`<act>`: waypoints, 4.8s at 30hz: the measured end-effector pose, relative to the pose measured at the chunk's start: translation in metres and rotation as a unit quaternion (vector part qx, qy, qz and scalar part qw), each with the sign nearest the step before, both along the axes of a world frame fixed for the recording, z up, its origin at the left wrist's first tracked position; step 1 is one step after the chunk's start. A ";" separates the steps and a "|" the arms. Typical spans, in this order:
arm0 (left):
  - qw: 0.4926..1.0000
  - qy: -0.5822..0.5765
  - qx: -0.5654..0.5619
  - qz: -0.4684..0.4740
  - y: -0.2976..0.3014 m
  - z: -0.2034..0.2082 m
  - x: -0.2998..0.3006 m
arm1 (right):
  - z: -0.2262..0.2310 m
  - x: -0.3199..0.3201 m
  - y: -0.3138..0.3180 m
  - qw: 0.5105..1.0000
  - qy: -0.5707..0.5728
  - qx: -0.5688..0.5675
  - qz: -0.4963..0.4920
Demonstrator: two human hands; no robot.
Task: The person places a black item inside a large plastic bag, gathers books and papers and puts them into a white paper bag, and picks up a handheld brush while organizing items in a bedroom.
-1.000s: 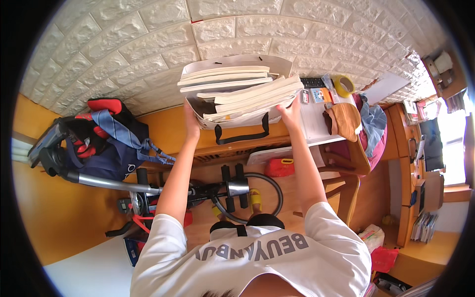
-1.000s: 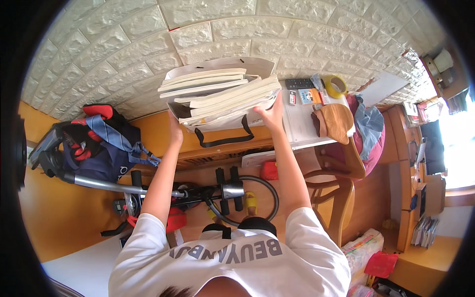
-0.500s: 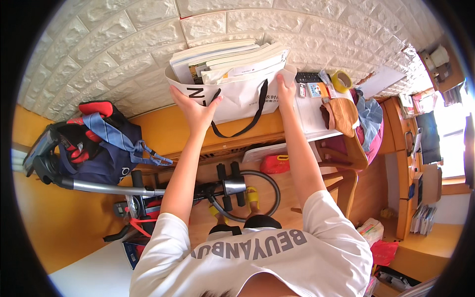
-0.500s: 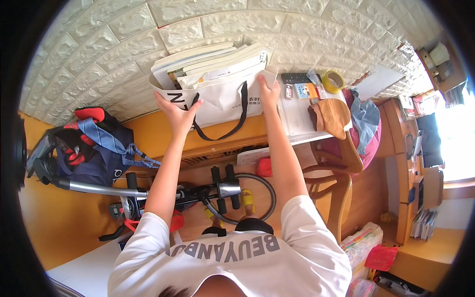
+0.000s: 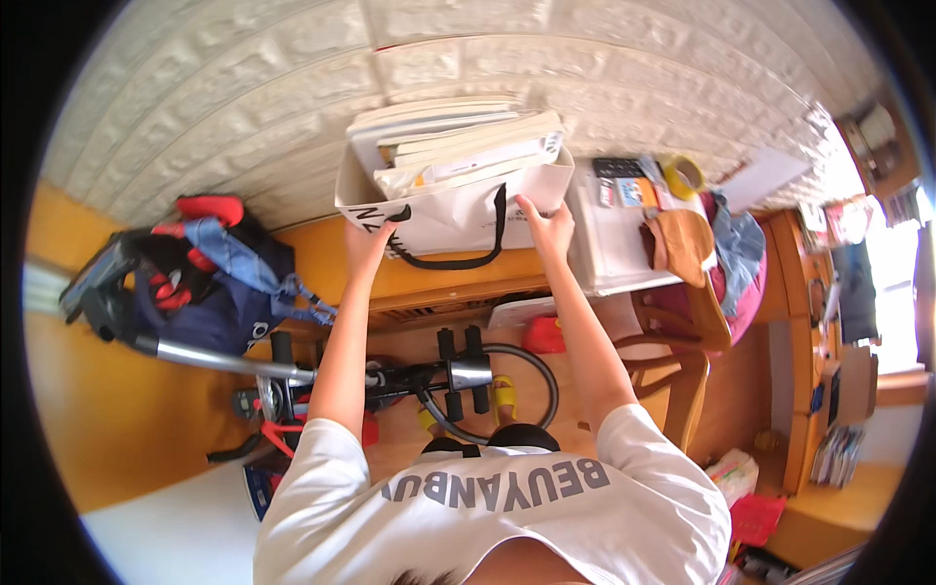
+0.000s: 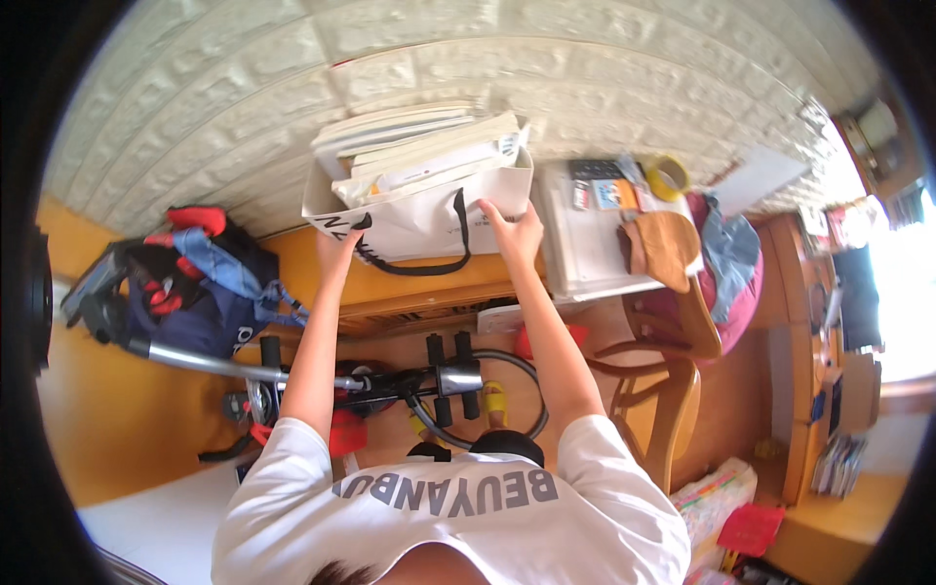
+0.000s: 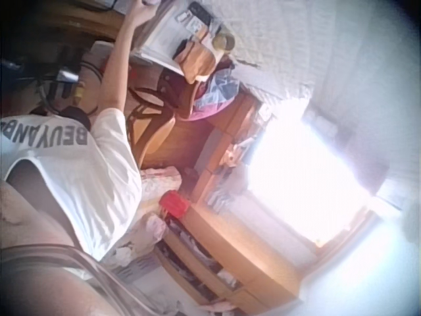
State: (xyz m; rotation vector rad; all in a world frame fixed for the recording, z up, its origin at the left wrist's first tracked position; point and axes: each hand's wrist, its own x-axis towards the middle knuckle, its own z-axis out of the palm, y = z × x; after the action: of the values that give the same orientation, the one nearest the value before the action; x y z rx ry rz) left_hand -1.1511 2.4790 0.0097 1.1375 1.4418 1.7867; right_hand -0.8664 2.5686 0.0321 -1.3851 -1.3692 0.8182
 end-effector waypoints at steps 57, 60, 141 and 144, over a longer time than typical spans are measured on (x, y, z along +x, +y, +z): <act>0.907 0.203 -0.036 0.368 -0.171 0.018 -0.012 | 0.021 -0.144 -0.142 0.944 -0.081 0.272 0.169; 0.908 0.183 -0.047 0.375 -0.180 0.014 -0.007 | 0.019 -0.137 -0.139 0.944 -0.091 0.268 0.168; 0.840 0.377 0.004 0.389 -0.143 0.074 -0.064 | 0.054 -0.145 -0.128 0.893 -0.134 0.420 0.088; 0.842 0.371 0.012 0.391 -0.146 0.069 -0.055 | 0.053 -0.139 -0.133 0.895 -0.147 0.412 0.088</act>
State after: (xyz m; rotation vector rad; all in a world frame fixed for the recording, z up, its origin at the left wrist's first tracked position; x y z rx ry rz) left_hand -1.2057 2.3330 0.0784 1.4732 2.6540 1.9303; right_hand -1.0058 2.4352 0.0851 -0.7247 -1.8045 0.0662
